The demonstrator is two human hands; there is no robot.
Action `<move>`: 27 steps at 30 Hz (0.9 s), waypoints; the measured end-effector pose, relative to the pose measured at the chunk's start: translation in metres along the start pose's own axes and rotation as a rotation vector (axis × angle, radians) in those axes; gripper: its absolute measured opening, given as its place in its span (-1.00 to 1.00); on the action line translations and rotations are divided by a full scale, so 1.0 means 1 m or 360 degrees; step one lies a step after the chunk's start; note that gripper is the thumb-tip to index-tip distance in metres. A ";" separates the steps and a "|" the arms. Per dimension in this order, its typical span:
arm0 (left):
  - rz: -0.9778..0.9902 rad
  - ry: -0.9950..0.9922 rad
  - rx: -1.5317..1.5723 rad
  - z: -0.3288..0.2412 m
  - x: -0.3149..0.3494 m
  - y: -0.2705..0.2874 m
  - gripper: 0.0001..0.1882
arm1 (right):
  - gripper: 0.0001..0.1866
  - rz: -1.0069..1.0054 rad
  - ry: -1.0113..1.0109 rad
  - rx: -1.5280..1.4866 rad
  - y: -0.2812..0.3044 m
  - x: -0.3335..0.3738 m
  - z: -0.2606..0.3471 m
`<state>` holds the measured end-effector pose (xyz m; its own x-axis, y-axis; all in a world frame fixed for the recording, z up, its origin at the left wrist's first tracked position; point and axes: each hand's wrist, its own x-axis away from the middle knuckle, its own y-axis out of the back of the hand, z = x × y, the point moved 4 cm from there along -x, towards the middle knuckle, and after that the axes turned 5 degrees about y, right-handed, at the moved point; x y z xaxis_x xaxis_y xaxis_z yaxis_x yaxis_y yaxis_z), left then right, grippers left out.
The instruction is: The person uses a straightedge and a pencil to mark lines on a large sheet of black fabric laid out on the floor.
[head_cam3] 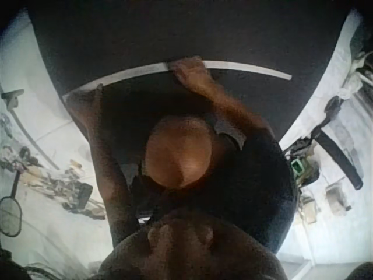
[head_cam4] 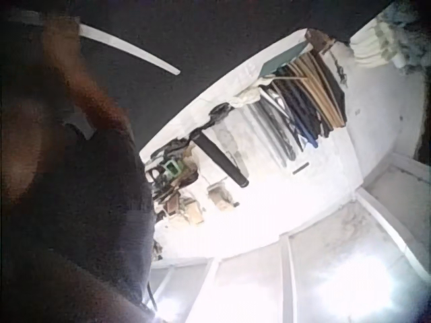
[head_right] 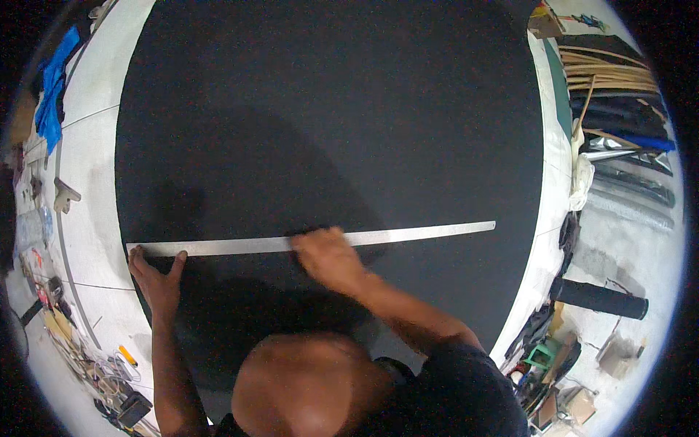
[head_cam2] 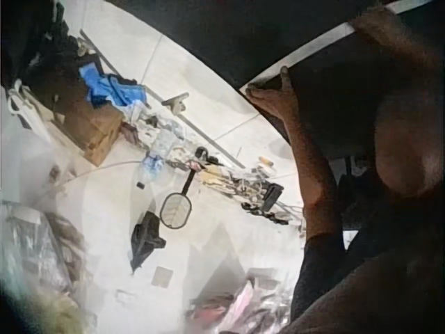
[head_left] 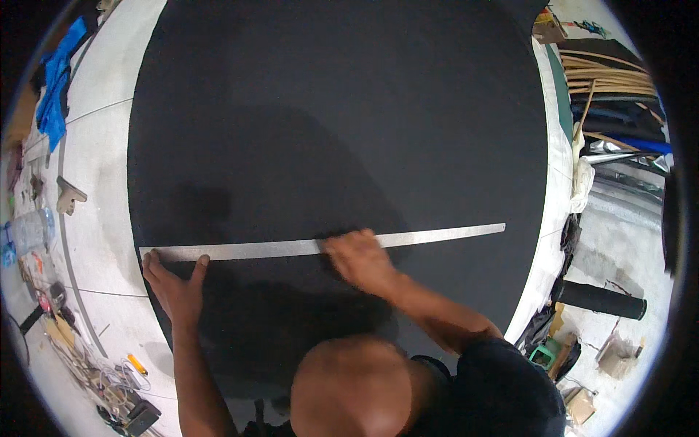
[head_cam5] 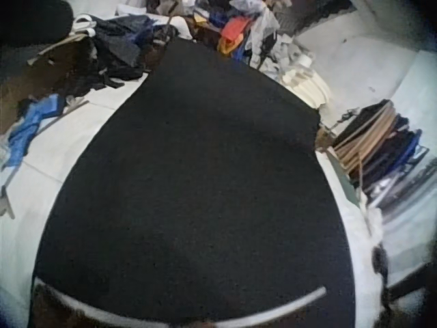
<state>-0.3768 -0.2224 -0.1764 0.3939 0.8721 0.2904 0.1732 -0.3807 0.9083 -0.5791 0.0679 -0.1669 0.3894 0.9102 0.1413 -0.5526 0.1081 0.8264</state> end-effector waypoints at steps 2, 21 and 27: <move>0.0021 0.0003 0.0010 -0.002 0.000 0.000 0.11 | -0.74 -0.0105 -0.0273 -0.0006 0.021 0.035 -0.025; -0.0038 -0.0035 -0.0039 0.011 -0.004 -0.008 0.06 | -0.70 -0.1190 -0.1651 0.0161 0.087 0.232 -0.206; -0.0061 -0.0064 -0.0047 0.011 -0.003 -0.009 0.06 | -0.77 -0.0807 -0.1133 0.0128 0.066 0.159 -0.116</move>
<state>-0.3693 -0.2255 -0.1887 0.4236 0.8725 0.2437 0.1620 -0.3376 0.9272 -0.6392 0.2657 -0.1531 0.9562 0.2911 0.0309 -0.1450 0.3793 0.9138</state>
